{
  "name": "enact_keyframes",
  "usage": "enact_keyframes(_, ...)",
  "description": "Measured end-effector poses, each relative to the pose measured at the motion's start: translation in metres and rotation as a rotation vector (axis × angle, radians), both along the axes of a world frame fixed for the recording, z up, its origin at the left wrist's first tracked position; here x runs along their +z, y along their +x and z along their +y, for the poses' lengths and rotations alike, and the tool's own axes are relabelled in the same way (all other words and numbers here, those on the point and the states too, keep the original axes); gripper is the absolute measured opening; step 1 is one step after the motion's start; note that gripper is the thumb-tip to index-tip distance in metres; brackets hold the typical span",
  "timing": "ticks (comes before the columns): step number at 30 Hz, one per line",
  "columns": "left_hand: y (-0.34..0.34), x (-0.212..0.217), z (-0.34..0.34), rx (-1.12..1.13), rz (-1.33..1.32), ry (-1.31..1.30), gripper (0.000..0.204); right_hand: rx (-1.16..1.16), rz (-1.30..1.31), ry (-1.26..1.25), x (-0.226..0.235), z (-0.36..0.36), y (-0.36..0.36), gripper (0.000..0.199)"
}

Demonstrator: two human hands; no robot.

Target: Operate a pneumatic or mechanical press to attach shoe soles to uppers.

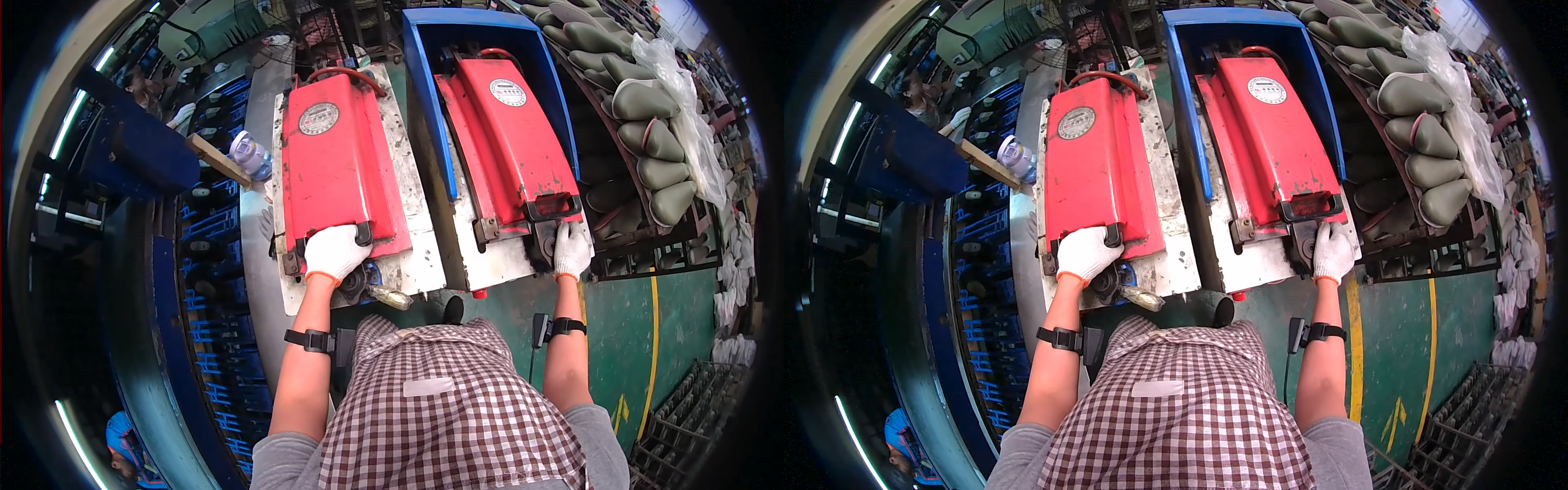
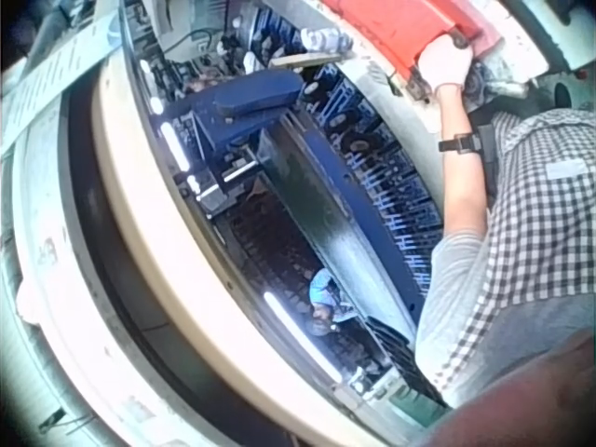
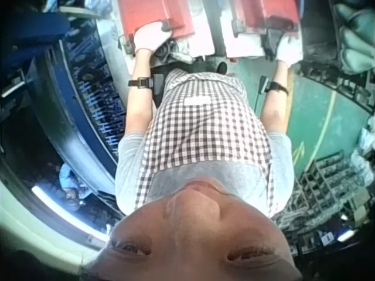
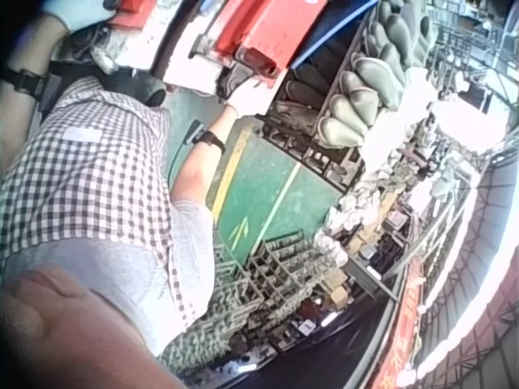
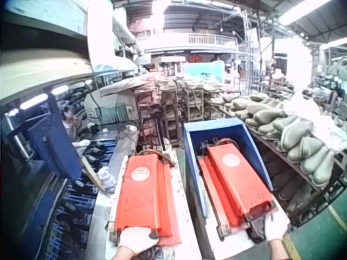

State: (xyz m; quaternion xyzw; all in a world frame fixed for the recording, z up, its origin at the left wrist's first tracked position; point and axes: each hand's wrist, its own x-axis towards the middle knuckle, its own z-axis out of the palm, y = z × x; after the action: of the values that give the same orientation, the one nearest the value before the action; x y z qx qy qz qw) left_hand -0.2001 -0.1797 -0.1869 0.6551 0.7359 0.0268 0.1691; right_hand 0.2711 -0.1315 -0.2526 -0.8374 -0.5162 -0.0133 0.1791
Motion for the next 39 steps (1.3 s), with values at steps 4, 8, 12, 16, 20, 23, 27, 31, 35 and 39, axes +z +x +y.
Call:
enact_keyframes(4,-0.002,-0.003,-0.001,0.025,-0.005,-0.002,0.036,0.013,-0.026,-0.007,0.003,0.0,-0.002,0.039)
enact_keyframes(8,-0.002,-0.006,0.0,0.017,0.01,0.008,0.036,-0.005,-0.009,-0.016,0.004,0.0,-0.002,0.04)
enact_keyframes(12,-0.002,-0.007,0.0,0.01,0.003,0.019,0.036,0.011,-0.004,-0.002,0.002,0.0,0.001,0.041)
enact_keyframes(16,-0.004,-0.008,-0.001,0.006,-0.001,0.036,0.037,0.002,0.002,-0.009,0.003,0.0,-0.001,0.041)
enact_keyframes(20,0.0,0.0,-0.001,-0.015,-0.006,0.032,0.039,-0.002,-0.023,-0.011,0.003,0.0,-0.001,0.04)
enact_keyframes(23,0.001,0.001,-0.001,-0.015,0.009,0.025,0.04,0.002,-0.013,-0.002,0.0,0.001,0.0,0.04)
enact_keyframes(27,0.002,0.003,-0.002,-0.015,0.007,0.039,0.041,0.017,-0.022,0.02,0.0,0.0,0.001,0.041)
enact_keyframes(31,-0.003,-0.004,-0.001,0.005,0.021,0.002,0.037,0.019,-0.023,0.025,0.0,0.001,-0.001,0.041)
enact_keyframes(35,0.001,0.004,-0.001,-0.019,0.01,0.016,0.04,-0.01,-0.04,-0.059,-0.003,0.002,0.004,0.041)
enact_keyframes(39,0.001,0.002,-0.001,-0.017,0.026,0.023,0.04,-0.011,-0.036,-0.03,-0.007,0.002,0.005,0.043)
